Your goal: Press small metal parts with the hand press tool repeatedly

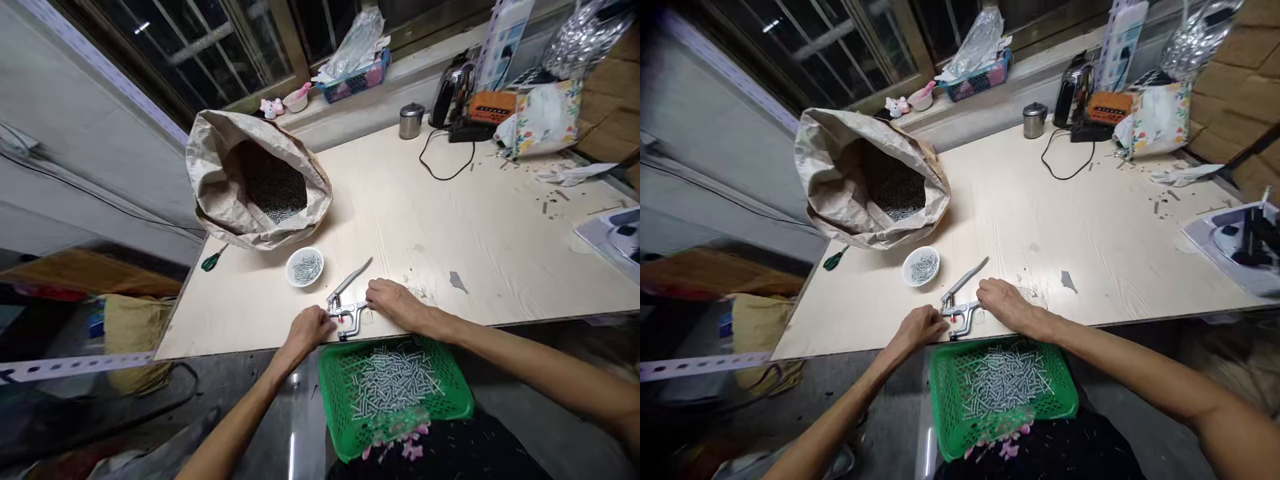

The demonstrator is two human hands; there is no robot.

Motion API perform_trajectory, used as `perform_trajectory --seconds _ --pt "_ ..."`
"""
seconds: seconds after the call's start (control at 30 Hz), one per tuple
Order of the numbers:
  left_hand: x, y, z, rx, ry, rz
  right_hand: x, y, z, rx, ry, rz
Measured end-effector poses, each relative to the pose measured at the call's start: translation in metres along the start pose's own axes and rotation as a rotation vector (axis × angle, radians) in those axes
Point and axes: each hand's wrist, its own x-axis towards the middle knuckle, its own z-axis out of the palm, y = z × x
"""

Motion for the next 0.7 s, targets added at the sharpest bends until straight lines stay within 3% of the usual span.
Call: perform_trajectory --seconds 0.13,0.27,0.33,0.47,0.57,0.7 --pt "-0.042 -0.007 -0.002 -0.033 0.247 0.123 -0.002 0.002 -0.001 0.046 -0.006 0.018" --pt "-0.072 0.023 0.017 -0.149 0.274 0.422 0.000 0.006 -0.012 0.190 -0.049 0.022" --pt "-0.066 0.042 0.028 -0.161 0.379 0.510 0.004 0.011 -0.018 0.270 -0.018 0.031" --pt "-0.022 0.068 0.044 -0.174 0.575 0.572 0.023 0.028 -0.017 0.186 0.095 0.070" --pt "0.001 0.077 0.053 -0.239 0.561 0.554 0.045 0.042 -0.010 0.034 0.032 0.034" --pt "-0.002 0.081 0.060 -0.351 0.508 0.570 0.067 0.051 -0.006 -0.056 -0.022 -0.032"
